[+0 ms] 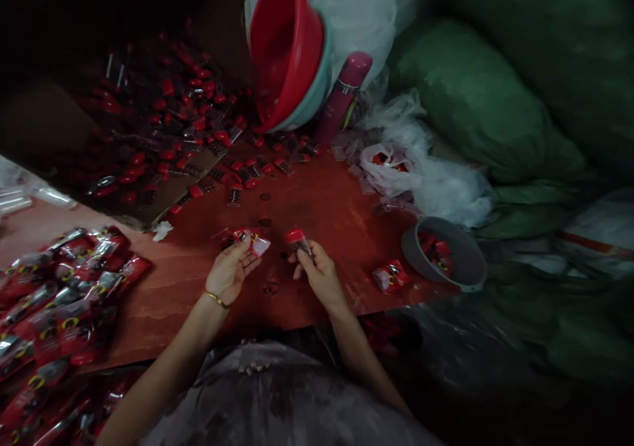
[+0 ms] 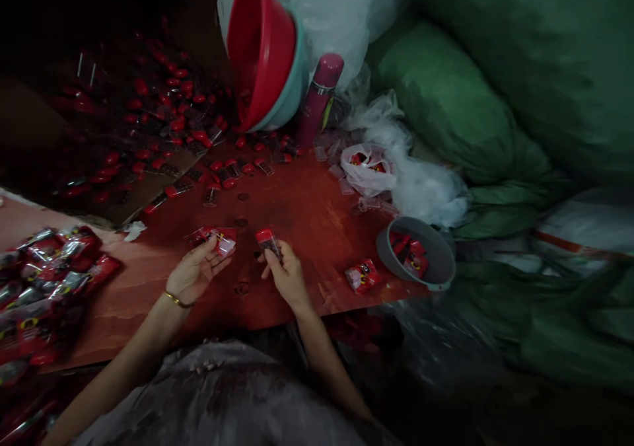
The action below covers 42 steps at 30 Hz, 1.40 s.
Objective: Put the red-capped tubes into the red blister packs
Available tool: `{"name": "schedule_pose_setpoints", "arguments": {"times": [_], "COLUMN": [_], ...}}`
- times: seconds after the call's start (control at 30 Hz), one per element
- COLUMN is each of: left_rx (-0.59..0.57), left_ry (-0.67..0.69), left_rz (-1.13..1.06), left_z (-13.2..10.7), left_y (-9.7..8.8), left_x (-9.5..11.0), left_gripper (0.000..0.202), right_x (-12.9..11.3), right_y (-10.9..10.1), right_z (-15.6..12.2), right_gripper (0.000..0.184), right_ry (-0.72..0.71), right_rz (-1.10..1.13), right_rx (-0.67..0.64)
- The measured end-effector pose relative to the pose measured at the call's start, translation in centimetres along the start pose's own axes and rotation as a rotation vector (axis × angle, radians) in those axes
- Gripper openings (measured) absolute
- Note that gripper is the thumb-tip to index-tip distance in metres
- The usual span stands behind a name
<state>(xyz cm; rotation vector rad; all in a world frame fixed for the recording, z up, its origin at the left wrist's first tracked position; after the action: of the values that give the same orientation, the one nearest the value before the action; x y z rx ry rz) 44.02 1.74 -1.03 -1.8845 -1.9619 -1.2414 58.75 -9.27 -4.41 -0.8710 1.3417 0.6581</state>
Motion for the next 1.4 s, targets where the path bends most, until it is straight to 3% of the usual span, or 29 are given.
{"name": "schedule_pose_setpoints", "arguments": {"times": [0.1, 0.3, 0.4, 0.93, 1.2, 1.4], "left_rx": [-0.043, -0.062, -0.059, -0.084, -0.120, -0.101], "left_ry": [-0.051, -0.069, -0.043, 0.002, 0.050, 0.120], "left_rz": [0.000, 0.007, 0.060, 0.132, 0.188, 0.158], "left_z": [-0.2, -0.6, -0.7, -0.6, -0.6, -0.9], "left_y": [0.2, 0.4, 0.3, 0.1, 0.0, 0.9], "left_x": [-0.1, -0.3, -0.4, 0.0, -0.4, -1.4], "left_gripper": [0.020, 0.020, 0.024, 0.032, 0.037, 0.040], "right_x": [-0.7, -2.6, -2.9, -2.6, -2.3, -2.2], "right_y": [-0.3, -0.3, -0.1, -0.8, 0.1, 1.1], "right_z": [-1.3, -2.5, -2.3, -2.3, -2.0, -1.9], "right_gripper": [0.034, 0.036, 0.037, 0.037, 0.037, 0.043], "right_ry": [-0.110, -0.531, -0.634, -0.676, -0.625, -0.666], "right_rz": [0.032, -0.322, -0.375, -0.445, -0.418, -0.396], "right_rx": [-0.006, -0.142, -0.169, -0.171, -0.119, -0.057]}}
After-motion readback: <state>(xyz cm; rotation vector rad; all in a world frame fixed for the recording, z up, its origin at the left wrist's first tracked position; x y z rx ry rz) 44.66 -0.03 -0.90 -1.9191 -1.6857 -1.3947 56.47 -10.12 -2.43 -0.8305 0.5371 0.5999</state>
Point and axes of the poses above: each hand's wrist, its own z-axis towards the middle knuckle, its own y-axis out of the palm, x = y × z, the point moved 1 cm from there along z, towards the middle knuckle, and after that the axes turned 6 degrees about z, right-handed, at the moved point
